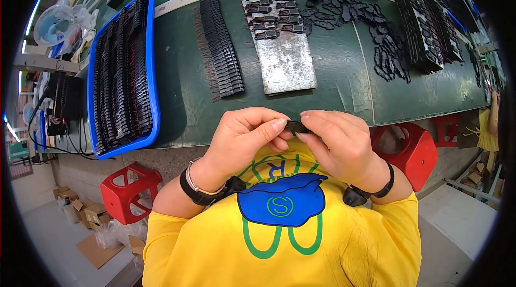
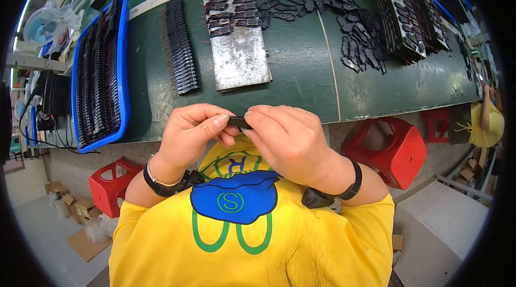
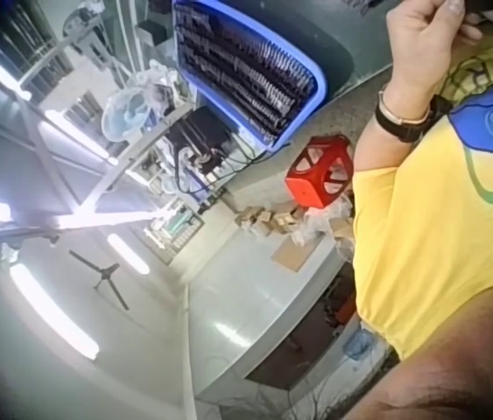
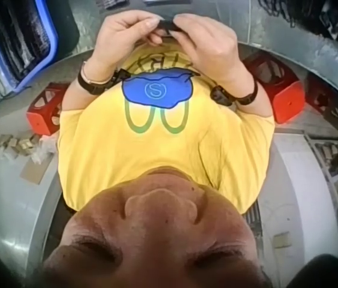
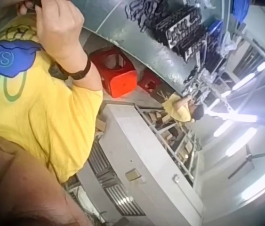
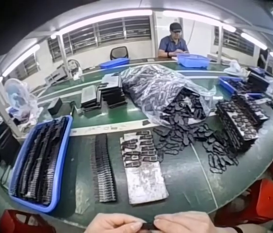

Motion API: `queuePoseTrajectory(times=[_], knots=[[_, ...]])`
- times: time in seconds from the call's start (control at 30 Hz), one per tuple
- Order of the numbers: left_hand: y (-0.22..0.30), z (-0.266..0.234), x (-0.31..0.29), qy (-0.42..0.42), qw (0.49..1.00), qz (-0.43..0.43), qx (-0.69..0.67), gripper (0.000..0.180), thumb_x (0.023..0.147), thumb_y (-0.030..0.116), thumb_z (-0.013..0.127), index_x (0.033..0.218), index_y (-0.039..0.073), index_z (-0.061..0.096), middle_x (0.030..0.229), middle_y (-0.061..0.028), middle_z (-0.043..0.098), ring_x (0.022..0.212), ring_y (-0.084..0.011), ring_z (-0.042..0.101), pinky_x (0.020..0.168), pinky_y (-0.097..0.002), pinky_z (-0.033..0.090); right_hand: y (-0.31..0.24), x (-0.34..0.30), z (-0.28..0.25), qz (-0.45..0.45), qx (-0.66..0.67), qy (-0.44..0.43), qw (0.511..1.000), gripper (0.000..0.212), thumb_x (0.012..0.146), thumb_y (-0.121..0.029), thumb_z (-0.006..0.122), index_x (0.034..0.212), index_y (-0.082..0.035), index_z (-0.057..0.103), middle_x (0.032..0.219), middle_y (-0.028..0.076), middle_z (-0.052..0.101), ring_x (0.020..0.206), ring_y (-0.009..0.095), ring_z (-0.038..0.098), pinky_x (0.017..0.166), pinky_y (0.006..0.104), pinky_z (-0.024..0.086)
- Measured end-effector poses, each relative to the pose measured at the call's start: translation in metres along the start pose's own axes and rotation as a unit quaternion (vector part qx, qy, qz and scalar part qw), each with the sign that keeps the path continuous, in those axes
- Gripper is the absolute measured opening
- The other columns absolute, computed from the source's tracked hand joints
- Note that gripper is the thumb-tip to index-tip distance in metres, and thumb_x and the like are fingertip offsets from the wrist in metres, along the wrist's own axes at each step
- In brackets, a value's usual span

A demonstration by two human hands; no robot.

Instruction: The person picks up a speaker and a plastic casing by hand, fits the speaker into the casing, and places the assembled unit onto a metal plate.

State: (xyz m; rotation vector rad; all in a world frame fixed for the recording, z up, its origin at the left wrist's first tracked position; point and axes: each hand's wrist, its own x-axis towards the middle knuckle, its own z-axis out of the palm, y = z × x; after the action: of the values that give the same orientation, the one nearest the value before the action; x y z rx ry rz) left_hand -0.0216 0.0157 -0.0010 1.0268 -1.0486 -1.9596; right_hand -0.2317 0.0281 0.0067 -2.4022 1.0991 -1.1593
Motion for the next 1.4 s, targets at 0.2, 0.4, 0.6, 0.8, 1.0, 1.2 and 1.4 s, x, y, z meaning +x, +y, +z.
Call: queuePoseTrajectory(times=[0.2,0.4,0.6,0.8,1.0,1.2,1.4], knots=[[-0.002,0.000,-0.002,-0.003,1.000,0.023,0.020,0.018,0.092,0.007,0.060,0.105,-0.006,0.063,0.090,-0.0140,0.069,0.077,-0.0161,0.068,0.071,-0.0265,0.056,0.002,0.000,0.004,-0.020,-0.012,0.013,1.000,0.029,0.064,0.001,0.073,0.091,0.004,0.062,0.086,0.016,0.066,0.070,0.029,0.066,0.060,0.0344,0.054],[-0.004,0.006,-0.007,0.004,0.997,0.072,0.022,0.015,0.088,-0.001,0.063,0.102,-0.005,0.064,0.092,-0.0129,0.069,0.078,-0.0146,0.067,0.071,-0.0249,0.055,0.002,0.000,0.008,-0.047,-0.030,0.025,0.998,0.030,0.063,0.002,0.072,0.091,0.005,0.062,0.085,0.016,0.064,0.068,0.028,0.065,0.058,0.0344,0.054],[-0.008,0.006,-0.007,0.056,0.961,0.197,0.185,0.013,0.081,0.000,0.071,0.094,-0.002,0.066,0.085,-0.0072,0.068,0.073,-0.0093,0.064,0.067,-0.0211,0.051,0.001,0.003,0.008,-0.039,-0.008,0.036,0.999,0.031,0.064,0.000,0.073,0.093,0.004,0.062,0.085,0.015,0.065,0.069,0.028,0.065,0.060,0.0335,0.053],[-0.010,0.000,-0.007,0.069,0.925,0.288,0.239,0.015,0.078,-0.002,0.072,0.092,-0.001,0.067,0.081,-0.0087,0.068,0.070,-0.0116,0.063,0.062,-0.0229,0.050,0.006,-0.001,0.001,0.159,0.271,-0.020,0.949,0.029,0.071,-0.003,0.077,0.096,0.002,0.064,0.085,0.015,0.066,0.069,0.026,0.065,0.062,0.0290,0.052],[-0.005,0.000,-0.007,0.045,0.899,0.321,0.294,0.016,0.077,-0.001,0.073,0.092,0.000,0.067,0.081,-0.0097,0.068,0.068,-0.0158,0.064,0.060,-0.0246,0.050,0.011,-0.002,0.003,0.111,0.250,-0.038,0.961,0.024,0.074,-0.003,0.076,0.095,0.000,0.066,0.081,0.013,0.066,0.066,0.024,0.064,0.059,0.0281,0.050],[-0.004,-0.002,-0.003,0.035,0.866,0.362,0.343,0.016,0.076,0.000,0.073,0.091,0.001,0.067,0.081,-0.0098,0.068,0.067,-0.0186,0.064,0.061,-0.0258,0.050,0.016,-0.004,0.012,0.032,0.228,0.015,0.973,0.020,0.073,-0.004,0.075,0.090,-0.001,0.066,0.077,0.010,0.066,0.062,0.024,0.063,0.055,0.0300,0.048],[-0.008,-0.003,0.000,0.012,0.845,0.395,0.359,0.015,0.079,0.000,0.072,0.092,0.000,0.065,0.082,-0.0097,0.068,0.071,-0.0171,0.064,0.064,-0.0248,0.049,0.017,-0.005,0.017,-0.027,0.189,0.039,0.981,0.019,0.074,-0.002,0.073,0.089,-0.001,0.062,0.076,0.011,0.065,0.058,0.025,0.061,0.051,0.0315,0.046]])
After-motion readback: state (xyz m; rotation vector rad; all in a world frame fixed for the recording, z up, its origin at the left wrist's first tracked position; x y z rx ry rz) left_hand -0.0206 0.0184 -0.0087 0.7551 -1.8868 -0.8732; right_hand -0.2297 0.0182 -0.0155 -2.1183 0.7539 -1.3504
